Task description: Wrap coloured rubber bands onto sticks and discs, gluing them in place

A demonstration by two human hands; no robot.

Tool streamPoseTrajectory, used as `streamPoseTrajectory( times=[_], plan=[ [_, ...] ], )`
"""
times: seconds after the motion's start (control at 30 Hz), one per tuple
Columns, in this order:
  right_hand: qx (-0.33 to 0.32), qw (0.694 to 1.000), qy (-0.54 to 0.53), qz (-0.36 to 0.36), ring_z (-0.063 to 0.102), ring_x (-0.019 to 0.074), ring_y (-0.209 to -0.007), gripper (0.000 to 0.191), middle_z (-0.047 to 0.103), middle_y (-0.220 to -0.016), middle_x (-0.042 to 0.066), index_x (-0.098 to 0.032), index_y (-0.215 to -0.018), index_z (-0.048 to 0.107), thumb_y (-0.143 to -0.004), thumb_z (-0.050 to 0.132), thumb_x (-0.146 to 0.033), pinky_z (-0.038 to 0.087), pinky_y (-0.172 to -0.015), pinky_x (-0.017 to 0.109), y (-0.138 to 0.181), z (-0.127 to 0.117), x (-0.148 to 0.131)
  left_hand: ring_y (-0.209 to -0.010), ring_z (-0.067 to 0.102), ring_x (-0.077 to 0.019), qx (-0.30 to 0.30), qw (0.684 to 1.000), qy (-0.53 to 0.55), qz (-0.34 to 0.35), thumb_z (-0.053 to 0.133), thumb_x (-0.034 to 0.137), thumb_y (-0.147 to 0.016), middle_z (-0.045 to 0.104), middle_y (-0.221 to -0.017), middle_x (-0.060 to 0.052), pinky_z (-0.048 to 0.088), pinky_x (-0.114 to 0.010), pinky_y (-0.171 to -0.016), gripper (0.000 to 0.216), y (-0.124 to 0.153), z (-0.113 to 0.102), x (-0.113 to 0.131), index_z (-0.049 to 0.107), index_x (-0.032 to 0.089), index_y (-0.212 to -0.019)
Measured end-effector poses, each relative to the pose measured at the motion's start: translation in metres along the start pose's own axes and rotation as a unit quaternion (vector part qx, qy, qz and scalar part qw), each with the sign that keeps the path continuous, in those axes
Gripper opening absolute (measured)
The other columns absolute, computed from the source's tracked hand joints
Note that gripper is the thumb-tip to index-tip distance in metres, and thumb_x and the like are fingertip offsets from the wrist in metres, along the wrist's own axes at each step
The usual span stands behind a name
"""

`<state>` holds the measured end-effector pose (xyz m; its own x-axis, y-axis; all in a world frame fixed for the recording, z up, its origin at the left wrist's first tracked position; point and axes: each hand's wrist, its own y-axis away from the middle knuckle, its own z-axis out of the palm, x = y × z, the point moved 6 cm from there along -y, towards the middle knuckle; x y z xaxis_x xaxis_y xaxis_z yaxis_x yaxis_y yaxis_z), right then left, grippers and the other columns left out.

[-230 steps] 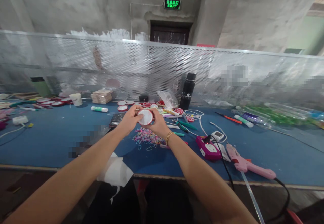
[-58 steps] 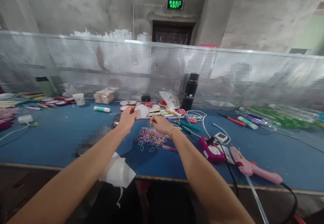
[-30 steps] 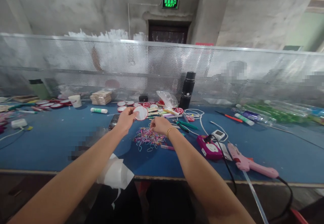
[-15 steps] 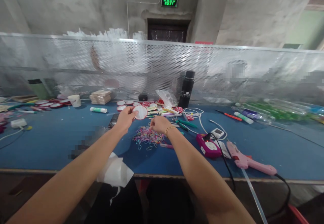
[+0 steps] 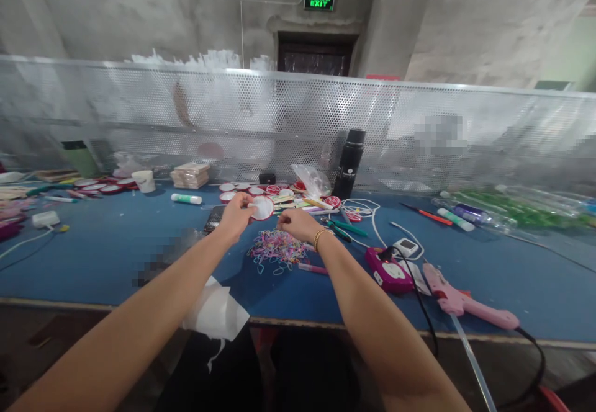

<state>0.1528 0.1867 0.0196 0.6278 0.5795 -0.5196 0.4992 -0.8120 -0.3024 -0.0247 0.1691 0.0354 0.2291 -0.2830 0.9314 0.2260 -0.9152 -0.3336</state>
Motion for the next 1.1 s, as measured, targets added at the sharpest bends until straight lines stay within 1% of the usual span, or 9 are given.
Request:
streamPoseTrajectory(
  times=[0.17,0.3,0.37,0.43,0.53,0.63,0.73,0.87,1.1],
  plan=[
    [-0.022,0.999,-0.047,-0.013,0.059,0.0133,-0.071,0.009,0.068,-0.077,0.002,-0.017,-0.079,0.068,-0.079,0.065,-0.026,0.043,-0.066,0.025,0.002,0.0,-0.002,-0.054,0.051,-0.0109,-0.02,0.998,-0.052,0.041,0.054,0.008,-0.068,0.058,-0.066,0.002,0.041,-0.023,-0.054,0.012,-0.002,0.002,0.0,0.06,0.018,-0.07],
    [-0.08,0.971,-0.222,-0.043,0.052,0.0104,-0.061,0.025,0.061,-0.068,-0.002,-0.017,-0.08,0.065,-0.077,0.069,-0.042,0.041,-0.059,0.024,0.007,0.001,-0.021,-0.055,0.056,-0.013,-0.018,0.999,-0.048,0.01,0.053,0.01,-0.068,0.063,-0.065,0.0,0.044,-0.025,-0.057,0.015,0.0,0.001,0.002,0.066,0.017,-0.073],
    [-0.032,0.952,-0.301,-0.039,0.046,0.0092,-0.056,0.03,0.054,-0.063,-0.004,-0.018,-0.079,0.061,-0.076,0.069,-0.047,0.037,-0.054,0.023,0.007,-0.004,-0.027,-0.06,0.059,-0.0139,-0.03,0.999,-0.022,0.007,0.055,0.013,-0.068,0.066,-0.069,-0.001,0.047,-0.026,-0.06,0.016,0.002,0.004,0.004,0.068,0.016,-0.076],
    [0.055,0.942,-0.329,-0.04,0.043,0.0088,-0.055,0.032,0.051,-0.062,-0.005,-0.019,-0.077,0.058,-0.075,0.069,-0.049,0.035,-0.052,0.022,0.005,-0.012,-0.03,-0.064,0.06,-0.0148,-0.072,0.997,-0.005,0.017,0.058,0.019,-0.069,0.067,-0.072,-0.002,0.048,-0.026,-0.061,0.012,0.005,0.011,0.007,0.068,0.016,-0.076],
    [0.146,0.944,-0.291,-0.06,0.045,0.0103,-0.059,0.032,0.055,-0.066,-0.003,-0.019,-0.075,0.058,-0.076,0.068,-0.05,0.038,-0.055,0.024,0.003,-0.018,-0.031,-0.07,0.061,-0.0167,-0.129,0.991,-0.013,0.039,0.062,0.036,-0.073,0.068,-0.074,-0.003,0.048,-0.026,-0.061,0.021,0.009,0.02,0.01,0.068,0.016,-0.073],
    [0.176,0.951,-0.243,-0.071,0.05,0.0119,-0.063,0.029,0.059,-0.069,-0.001,-0.018,-0.076,0.061,-0.078,0.066,-0.046,0.041,-0.06,0.025,0.001,-0.018,-0.028,-0.078,0.062,-0.0189,-0.12,0.992,-0.001,0.027,0.054,0.043,-0.078,0.069,-0.083,-0.005,0.048,-0.026,-0.06,0.031,0.011,0.02,0.011,0.069,0.017,-0.075],
    [0.184,0.956,-0.219,-0.07,0.053,0.0128,-0.064,0.025,0.061,-0.071,0.0,-0.018,-0.077,0.062,-0.078,0.065,-0.043,0.043,-0.062,0.027,0.001,-0.018,-0.024,-0.074,0.06,-0.018,-0.12,0.992,-0.019,0.039,0.055,0.044,-0.077,0.068,-0.079,-0.005,0.046,-0.026,-0.058,0.031,0.012,0.019,0.013,0.068,0.016,-0.074],
    [0.195,0.96,-0.189,-0.071,0.052,0.013,-0.064,0.022,0.06,-0.07,0.0,-0.018,-0.075,0.059,-0.08,0.062,-0.039,0.043,-0.064,0.027,0.001,-0.019,-0.024,-0.059,0.053,-0.0137,-0.123,0.977,-0.121,0.124,0.065,0.039,-0.073,0.058,-0.062,0.001,0.04,-0.026,-0.058,0.024,0.012,0.017,0.021,0.064,0.016,-0.066],
    [0.195,0.974,-0.11,-0.042,0.048,0.0136,-0.066,0.016,0.057,-0.071,0.001,-0.02,-0.075,0.051,-0.087,0.051,-0.031,0.041,-0.063,0.027,0.005,-0.023,-0.036,-0.053,0.045,-0.0123,-0.109,0.971,-0.15,0.15,0.063,0.028,-0.077,0.052,-0.053,0.003,0.032,-0.026,-0.054,0.021,0.008,0.014,0.02,0.062,0.017,-0.059]
  ],
)
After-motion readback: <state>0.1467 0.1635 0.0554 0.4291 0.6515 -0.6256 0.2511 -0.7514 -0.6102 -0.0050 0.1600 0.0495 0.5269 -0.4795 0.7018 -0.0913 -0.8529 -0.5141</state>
